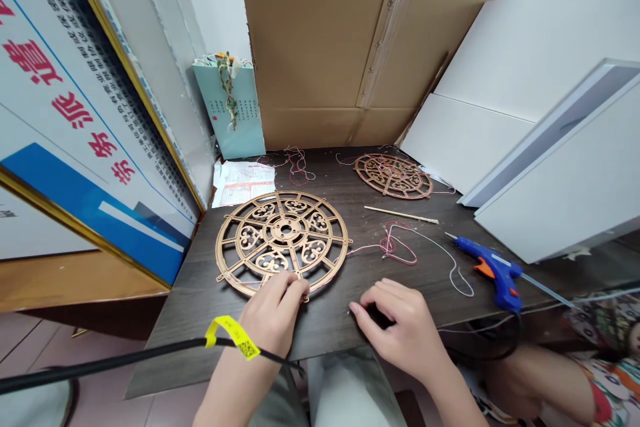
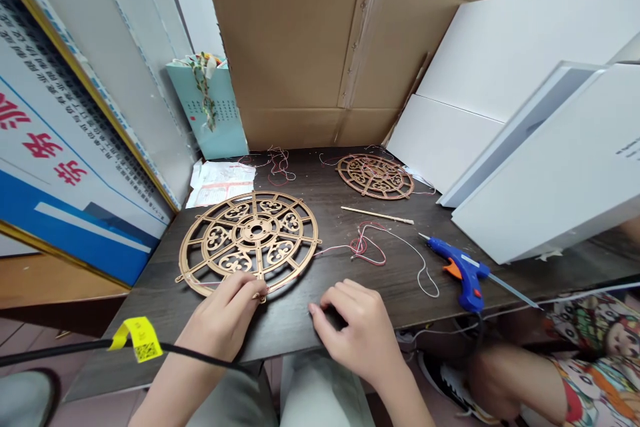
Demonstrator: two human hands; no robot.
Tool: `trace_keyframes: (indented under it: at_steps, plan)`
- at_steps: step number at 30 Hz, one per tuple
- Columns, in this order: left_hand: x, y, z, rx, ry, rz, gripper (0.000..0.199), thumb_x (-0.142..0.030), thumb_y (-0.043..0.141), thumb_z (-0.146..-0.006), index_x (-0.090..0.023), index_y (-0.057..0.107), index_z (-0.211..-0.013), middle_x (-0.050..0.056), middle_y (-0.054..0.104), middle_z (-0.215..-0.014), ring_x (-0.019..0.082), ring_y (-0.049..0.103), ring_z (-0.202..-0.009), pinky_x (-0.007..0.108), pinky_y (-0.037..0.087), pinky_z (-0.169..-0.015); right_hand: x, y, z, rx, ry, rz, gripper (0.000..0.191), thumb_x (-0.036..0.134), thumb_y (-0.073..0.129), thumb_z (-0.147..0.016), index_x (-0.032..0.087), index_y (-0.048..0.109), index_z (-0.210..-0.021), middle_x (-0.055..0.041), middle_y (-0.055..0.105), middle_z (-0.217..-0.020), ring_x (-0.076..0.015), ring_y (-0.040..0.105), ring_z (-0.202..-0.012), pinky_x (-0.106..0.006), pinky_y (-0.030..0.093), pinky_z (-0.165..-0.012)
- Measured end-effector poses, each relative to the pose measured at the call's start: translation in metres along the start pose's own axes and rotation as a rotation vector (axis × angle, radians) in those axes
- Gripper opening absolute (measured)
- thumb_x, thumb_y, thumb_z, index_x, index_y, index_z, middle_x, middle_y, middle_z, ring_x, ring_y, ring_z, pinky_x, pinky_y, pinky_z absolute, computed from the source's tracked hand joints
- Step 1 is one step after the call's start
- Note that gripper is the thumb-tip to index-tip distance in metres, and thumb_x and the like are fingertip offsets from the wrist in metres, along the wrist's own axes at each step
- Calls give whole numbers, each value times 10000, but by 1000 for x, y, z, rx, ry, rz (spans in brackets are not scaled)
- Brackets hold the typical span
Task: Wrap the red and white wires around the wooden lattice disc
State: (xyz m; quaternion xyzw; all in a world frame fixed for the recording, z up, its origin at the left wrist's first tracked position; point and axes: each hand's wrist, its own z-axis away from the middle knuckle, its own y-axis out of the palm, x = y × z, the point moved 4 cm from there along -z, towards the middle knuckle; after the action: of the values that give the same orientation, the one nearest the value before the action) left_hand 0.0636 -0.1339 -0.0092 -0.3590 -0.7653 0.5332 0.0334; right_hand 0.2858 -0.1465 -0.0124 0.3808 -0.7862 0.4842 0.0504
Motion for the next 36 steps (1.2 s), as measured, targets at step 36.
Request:
trace_keyframes:
  at_steps: [36]
  plan:
    - [0,5,0,-77,52,-54,201,-35,495,-982,-208,514,-1082,29,610,-1013,175,617,-883,274,513,-771,0,2,-1,17,13,11,199,160,646,-943,180,566,-761,19,490,-658,-115,445,-612,-277,307,-612]
